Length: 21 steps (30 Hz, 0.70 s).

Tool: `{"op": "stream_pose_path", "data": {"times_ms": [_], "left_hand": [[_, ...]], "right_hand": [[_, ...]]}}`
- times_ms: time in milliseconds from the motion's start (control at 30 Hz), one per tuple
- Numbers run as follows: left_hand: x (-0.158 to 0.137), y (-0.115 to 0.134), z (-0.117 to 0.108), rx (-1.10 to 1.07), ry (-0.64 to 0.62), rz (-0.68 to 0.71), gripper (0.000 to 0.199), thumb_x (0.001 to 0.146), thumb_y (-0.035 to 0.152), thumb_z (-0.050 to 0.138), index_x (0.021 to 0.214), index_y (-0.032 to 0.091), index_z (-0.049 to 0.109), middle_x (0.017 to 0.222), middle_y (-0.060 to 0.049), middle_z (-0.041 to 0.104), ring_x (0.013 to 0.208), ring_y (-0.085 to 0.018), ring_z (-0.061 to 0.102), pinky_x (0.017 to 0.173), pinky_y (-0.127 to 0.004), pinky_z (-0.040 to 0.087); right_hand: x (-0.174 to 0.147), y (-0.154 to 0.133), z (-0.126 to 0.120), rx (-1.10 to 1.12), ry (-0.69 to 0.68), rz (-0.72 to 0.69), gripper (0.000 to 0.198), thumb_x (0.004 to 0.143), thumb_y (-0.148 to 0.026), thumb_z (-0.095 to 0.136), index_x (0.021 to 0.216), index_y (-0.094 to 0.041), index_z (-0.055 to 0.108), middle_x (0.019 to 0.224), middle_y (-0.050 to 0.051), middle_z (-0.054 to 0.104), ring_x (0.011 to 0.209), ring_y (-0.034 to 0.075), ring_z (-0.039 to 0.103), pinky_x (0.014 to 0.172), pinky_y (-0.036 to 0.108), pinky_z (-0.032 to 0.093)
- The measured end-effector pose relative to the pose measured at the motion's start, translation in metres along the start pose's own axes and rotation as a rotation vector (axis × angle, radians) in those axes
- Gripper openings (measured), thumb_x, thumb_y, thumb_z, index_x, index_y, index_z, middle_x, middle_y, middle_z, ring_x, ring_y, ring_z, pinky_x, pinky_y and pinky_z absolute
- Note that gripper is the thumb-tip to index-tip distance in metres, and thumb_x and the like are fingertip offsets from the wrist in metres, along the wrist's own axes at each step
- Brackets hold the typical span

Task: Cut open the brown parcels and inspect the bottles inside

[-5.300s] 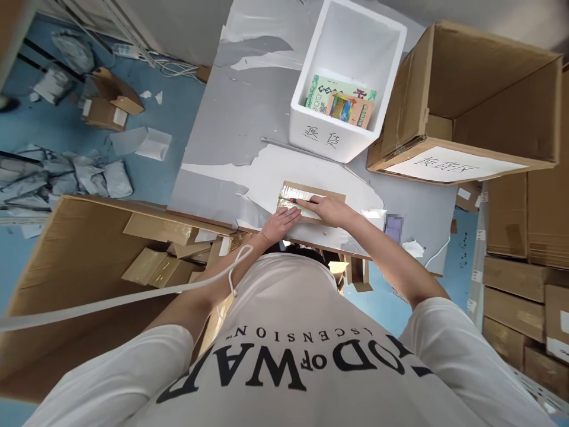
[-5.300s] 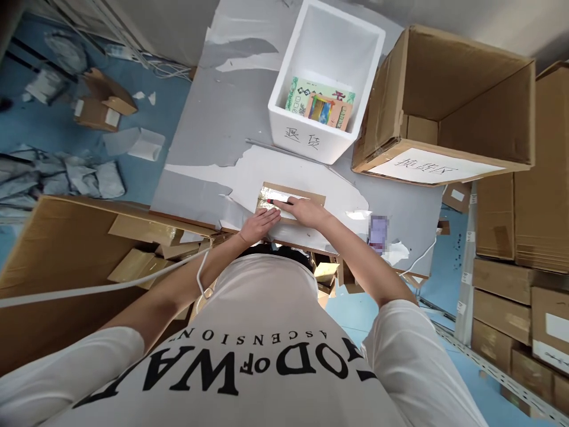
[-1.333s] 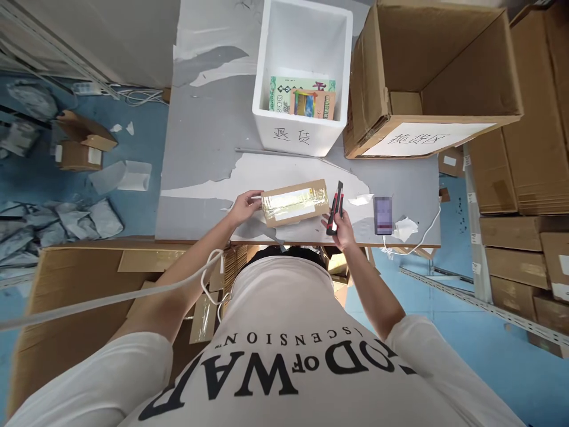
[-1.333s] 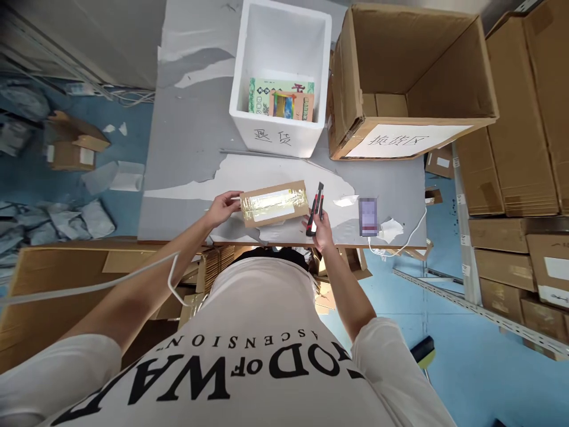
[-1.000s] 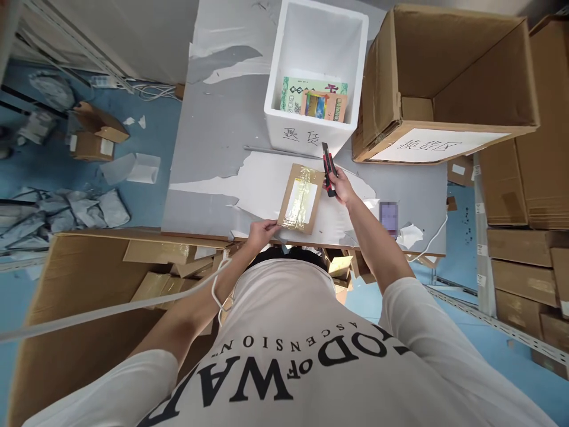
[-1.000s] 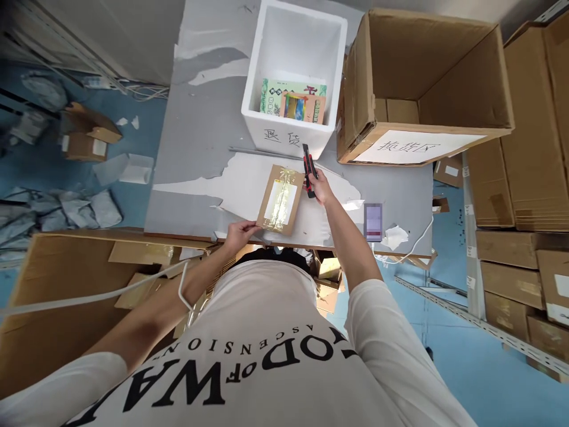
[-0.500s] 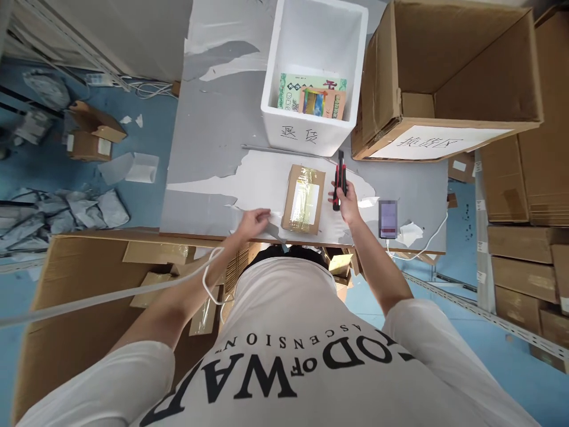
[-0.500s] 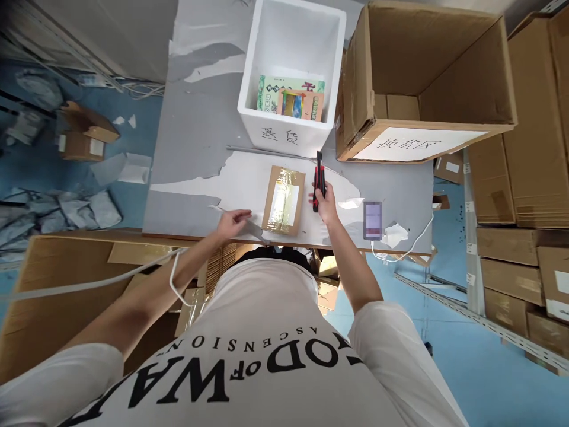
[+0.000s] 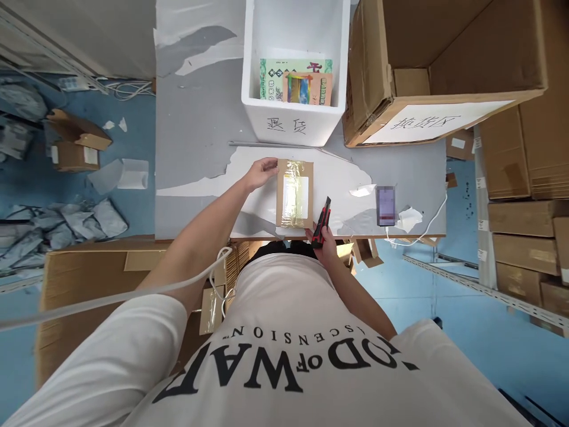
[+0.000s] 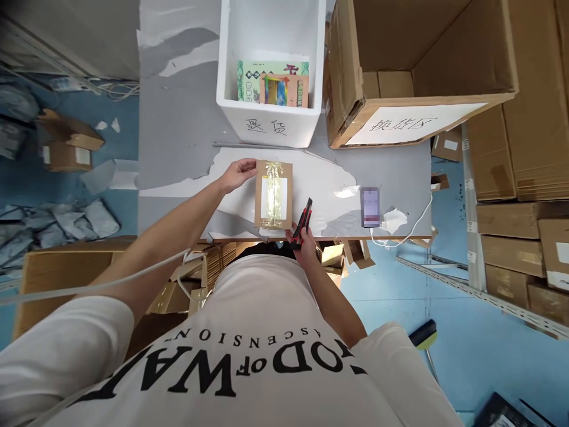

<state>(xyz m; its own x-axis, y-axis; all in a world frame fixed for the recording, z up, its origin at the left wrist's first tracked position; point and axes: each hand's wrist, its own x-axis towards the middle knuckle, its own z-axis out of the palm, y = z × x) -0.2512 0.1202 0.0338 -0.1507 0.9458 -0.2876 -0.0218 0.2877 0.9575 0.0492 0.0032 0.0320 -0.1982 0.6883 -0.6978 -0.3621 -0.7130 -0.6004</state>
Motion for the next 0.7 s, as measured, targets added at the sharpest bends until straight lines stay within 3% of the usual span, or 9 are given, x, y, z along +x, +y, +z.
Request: {"op": "stream_pose_path", "data": {"times_ms": [133,233,400,533,633,700], "left_hand": [[-0.028,-0.001,-0.019,0.143,0.109,0.034,0.05,0.061,0.047,0.083,0.096,0.015,0.066,0.108,-0.011,0.072,0.099,-0.023,0.068,0.094,-0.038,0.053],[-0.067,-0.009,-0.023,0.194,0.269,0.018,0.05,0.061,0.049,0.082,0.093,0.015,0.065,0.096,-0.009,0.073,0.091,-0.022,0.07,0.088,-0.037,0.055],[-0.124,-0.027,-0.002,0.17,0.477,-0.104,0.042,0.061,0.05,0.08,0.081,0.016,0.065,0.083,-0.008,0.074,0.084,-0.023,0.071,0.084,-0.036,0.057],[-0.138,-0.037,0.007,0.184,0.474,-0.173,0.041,0.063,0.052,0.076,0.081,0.017,0.065,0.081,-0.009,0.074,0.083,-0.025,0.072,0.081,-0.037,0.057],[-0.139,-0.033,0.001,0.351,0.443,-0.178,0.051,0.066,0.052,0.074,0.099,0.015,0.065,0.098,-0.013,0.073,0.097,-0.03,0.069,0.089,-0.042,0.055],[-0.133,-0.024,-0.005,0.544,0.409,-0.077,0.072,0.066,0.05,0.074,0.126,0.014,0.056,0.129,-0.02,0.061,0.122,-0.036,0.057,0.103,-0.048,0.046]], "right_hand": [[0.023,-0.035,-0.006,-0.06,-0.015,-0.143,0.042,0.075,-0.055,0.068,0.107,-0.032,0.052,0.114,0.001,0.067,0.107,0.018,0.065,0.092,0.041,0.056],[0.055,-0.078,-0.002,-0.22,-0.053,-0.2,0.035,0.079,-0.054,0.064,0.102,-0.03,0.05,0.11,0.001,0.068,0.101,0.016,0.066,0.086,0.037,0.058],[0.112,-0.131,0.031,-0.414,-0.167,-0.16,0.034,0.079,-0.051,0.068,0.093,-0.026,0.05,0.092,-0.002,0.065,0.065,0.009,0.062,0.064,0.026,0.057],[0.127,-0.137,0.048,-0.489,-0.214,-0.169,0.035,0.079,-0.051,0.069,0.094,-0.025,0.051,0.09,-0.003,0.064,0.064,0.008,0.061,0.062,0.023,0.056],[0.114,-0.135,0.043,-0.486,-0.189,-0.218,0.037,0.078,-0.052,0.069,0.098,-0.026,0.052,0.1,-0.001,0.067,0.074,0.01,0.065,0.066,0.025,0.057],[0.097,-0.133,0.03,-0.505,-0.157,-0.276,0.041,0.077,-0.053,0.069,0.104,-0.027,0.052,0.105,0.001,0.067,0.077,0.012,0.067,0.068,0.027,0.058]]}}
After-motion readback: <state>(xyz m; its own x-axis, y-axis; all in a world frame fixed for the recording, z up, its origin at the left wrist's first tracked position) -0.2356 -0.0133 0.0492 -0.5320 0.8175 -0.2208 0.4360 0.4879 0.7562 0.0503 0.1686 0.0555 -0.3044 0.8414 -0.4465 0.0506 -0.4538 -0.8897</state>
